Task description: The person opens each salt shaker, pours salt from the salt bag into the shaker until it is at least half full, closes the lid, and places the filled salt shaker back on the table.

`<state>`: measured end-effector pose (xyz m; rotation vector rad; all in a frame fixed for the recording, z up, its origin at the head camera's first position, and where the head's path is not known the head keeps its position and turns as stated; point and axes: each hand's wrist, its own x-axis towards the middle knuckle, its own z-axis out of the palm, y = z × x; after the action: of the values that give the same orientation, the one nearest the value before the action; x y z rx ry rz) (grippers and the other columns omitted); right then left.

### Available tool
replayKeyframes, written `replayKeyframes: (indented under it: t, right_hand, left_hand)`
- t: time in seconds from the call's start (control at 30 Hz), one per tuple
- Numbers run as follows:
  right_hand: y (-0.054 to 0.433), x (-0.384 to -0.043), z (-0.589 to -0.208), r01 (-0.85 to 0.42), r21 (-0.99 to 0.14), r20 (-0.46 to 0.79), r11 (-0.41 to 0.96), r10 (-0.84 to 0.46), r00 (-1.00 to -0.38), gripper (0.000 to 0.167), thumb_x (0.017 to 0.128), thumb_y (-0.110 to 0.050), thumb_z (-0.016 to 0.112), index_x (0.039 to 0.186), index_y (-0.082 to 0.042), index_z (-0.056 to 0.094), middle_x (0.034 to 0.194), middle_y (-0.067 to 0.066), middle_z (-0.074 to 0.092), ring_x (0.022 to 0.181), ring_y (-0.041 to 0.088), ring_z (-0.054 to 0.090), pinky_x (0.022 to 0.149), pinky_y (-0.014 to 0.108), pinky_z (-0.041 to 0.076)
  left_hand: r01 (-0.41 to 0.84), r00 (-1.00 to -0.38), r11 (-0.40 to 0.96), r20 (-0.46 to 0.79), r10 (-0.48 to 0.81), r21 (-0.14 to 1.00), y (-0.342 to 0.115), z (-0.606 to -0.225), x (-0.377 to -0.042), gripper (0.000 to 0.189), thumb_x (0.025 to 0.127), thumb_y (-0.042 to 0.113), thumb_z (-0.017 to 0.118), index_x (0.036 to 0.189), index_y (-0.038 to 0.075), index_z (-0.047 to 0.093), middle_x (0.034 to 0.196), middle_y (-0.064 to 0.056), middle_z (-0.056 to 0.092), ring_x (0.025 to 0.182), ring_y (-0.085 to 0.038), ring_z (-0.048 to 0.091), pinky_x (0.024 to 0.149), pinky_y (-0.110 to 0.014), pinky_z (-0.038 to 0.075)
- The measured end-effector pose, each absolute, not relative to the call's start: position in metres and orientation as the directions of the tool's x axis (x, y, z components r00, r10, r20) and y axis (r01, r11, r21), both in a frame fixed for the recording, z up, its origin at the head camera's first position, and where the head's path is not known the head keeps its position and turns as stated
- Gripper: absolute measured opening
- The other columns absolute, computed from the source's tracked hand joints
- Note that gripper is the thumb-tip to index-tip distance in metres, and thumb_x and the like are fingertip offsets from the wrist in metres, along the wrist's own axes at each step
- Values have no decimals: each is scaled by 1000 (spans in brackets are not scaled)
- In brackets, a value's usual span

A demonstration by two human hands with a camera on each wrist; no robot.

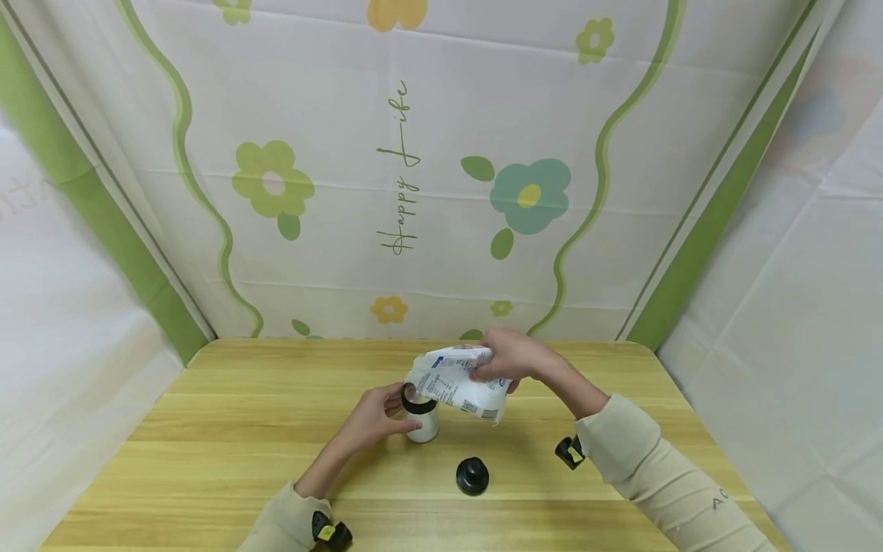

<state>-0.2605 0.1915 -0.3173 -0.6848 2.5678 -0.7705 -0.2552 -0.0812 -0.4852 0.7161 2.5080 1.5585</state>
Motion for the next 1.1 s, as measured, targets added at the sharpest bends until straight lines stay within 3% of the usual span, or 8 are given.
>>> replayKeyframes:
  t: [0.57, 0.9, 1.1]
  right_hand:
    - [191, -261, -316, -344, -586, -205, 733, -546, -813, 18, 89, -12, 72, 102, 0, 73, 77, 5, 73, 60, 14, 69, 47, 33, 60]
    - [190, -261, -316, -346, -581, -206, 737, -544, -813, 17, 89, -12, 72, 101, 0, 73, 78, 5, 73, 60, 14, 69, 51, 41, 62]
    - [191, -262, -316, -355, -580, -200, 733, -550, -811, 16, 89, -12, 72, 100, 0, 73, 77, 5, 73, 60, 13, 68, 48, 36, 61]
  left_hand:
    - [328, -885, 364, 149, 440, 872, -81, -486, -255, 80, 82, 27, 84, 144, -8, 46, 143, -24, 54, 128, -33, 59, 103, -37, 54]
    - [320, -886, 351, 146, 441, 880, -81, -487, -255, 77, 82, 27, 84, 143, -6, 48, 141, -22, 57, 127, -32, 60, 103, -37, 54]
    - [318, -886, 351, 144, 440, 881, -81, -486, -256, 79, 82, 28, 84, 143, -6, 48, 143, -23, 55, 128, -32, 59, 104, -37, 54]
